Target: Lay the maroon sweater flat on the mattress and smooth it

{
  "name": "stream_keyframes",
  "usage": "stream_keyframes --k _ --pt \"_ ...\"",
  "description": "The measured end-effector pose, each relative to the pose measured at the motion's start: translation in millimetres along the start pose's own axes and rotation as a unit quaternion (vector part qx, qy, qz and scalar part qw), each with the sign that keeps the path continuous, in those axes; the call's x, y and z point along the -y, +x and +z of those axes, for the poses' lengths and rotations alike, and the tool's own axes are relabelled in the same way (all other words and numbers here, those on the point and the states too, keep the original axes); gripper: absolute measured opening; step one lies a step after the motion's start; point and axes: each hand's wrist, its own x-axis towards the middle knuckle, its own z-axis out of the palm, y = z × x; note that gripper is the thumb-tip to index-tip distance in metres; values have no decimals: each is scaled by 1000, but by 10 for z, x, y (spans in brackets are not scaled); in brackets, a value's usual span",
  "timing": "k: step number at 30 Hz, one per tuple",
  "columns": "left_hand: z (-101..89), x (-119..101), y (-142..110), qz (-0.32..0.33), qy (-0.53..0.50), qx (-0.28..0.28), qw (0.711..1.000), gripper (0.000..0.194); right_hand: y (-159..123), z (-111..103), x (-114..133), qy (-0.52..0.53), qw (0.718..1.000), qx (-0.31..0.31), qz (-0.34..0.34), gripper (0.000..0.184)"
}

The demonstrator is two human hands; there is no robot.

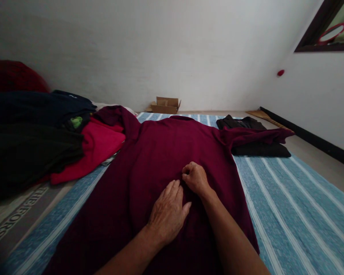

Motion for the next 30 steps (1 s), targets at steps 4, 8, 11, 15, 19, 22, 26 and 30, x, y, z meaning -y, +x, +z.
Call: stream_keyframes --k 4,8,11,15,19,22,26,30 --pt "24 9 -8 8 1 -13 1000 44 15 -38 -82 55 998 11 17 12" --pt "23 12 -6 8 8 -15 1000 44 30 -34 -130 116 992 8 50 13" --pt "5 8 3 8 14 -9 1000 45 38 -48 -126 180 980 -1 86 18" --pt "-5 6 9 8 9 -5 1000 45 30 -128 -93 275 954 -15 116 23" --pt "19 16 1 16 10 -21 1000 44 11 -198 -72 346 930 -23 124 27" --pt "32 24 -5 22 12 -32 999 44 8 -215 -78 382 915 -29 127 30" --pt "22 21 -2 22 20 -28 999 44 6 -260 -83 416 900 -23 126 32" --pt "-6 7 9 16 22 -19 999 44 -64 -374 5 442 889 53 108 34"
